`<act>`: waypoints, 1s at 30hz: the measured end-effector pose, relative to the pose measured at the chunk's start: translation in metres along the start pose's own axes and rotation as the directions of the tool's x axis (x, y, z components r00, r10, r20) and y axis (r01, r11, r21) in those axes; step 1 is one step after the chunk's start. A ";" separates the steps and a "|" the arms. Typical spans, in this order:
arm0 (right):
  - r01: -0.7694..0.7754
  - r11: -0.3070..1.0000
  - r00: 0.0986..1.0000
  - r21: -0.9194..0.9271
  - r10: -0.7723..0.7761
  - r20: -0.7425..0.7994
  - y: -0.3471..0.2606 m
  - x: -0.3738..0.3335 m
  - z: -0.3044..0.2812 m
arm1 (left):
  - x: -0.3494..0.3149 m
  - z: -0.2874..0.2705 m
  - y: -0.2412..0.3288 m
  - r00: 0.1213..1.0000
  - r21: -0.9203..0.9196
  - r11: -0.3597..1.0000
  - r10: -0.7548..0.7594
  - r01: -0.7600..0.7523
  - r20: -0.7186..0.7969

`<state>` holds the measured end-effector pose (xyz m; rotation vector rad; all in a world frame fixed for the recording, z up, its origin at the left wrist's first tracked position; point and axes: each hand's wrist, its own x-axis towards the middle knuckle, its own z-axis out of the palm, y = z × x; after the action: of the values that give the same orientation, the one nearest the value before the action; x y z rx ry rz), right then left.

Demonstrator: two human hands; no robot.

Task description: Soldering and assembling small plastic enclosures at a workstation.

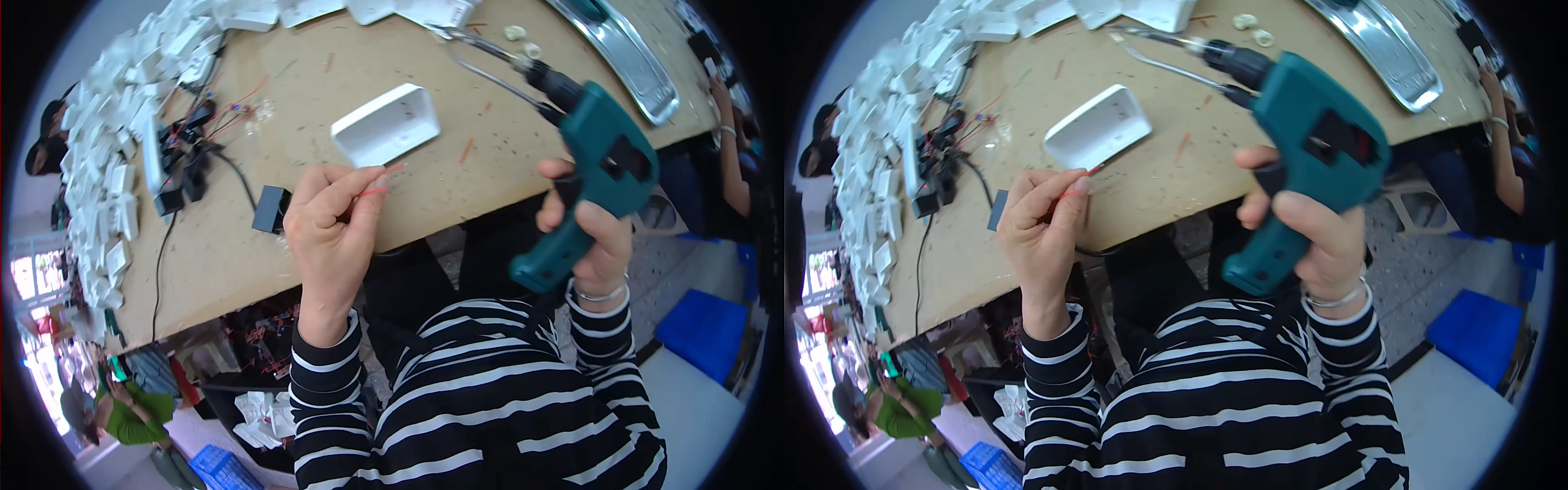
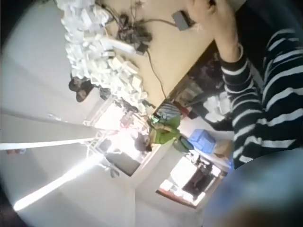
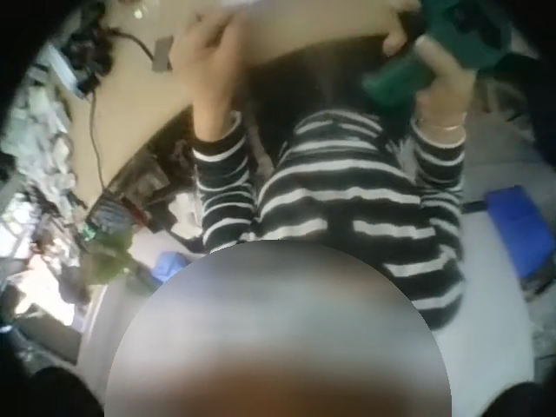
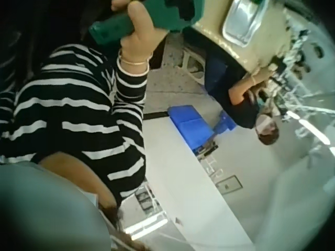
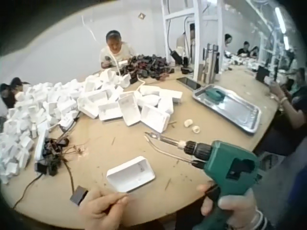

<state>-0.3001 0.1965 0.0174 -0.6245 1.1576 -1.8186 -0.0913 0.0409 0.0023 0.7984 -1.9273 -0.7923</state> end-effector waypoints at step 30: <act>0.043 0.968 0.999 -0.248 -0.034 0.042 -0.003 0.002 -0.001 | 0.008 0.042 0.001 0.982 0.281 0.944 0.188 -0.175 -0.017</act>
<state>-0.3035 0.1956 0.0192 -0.8261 1.3694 -1.6993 -0.1317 0.0444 -0.0099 0.7820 -2.0654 -0.3929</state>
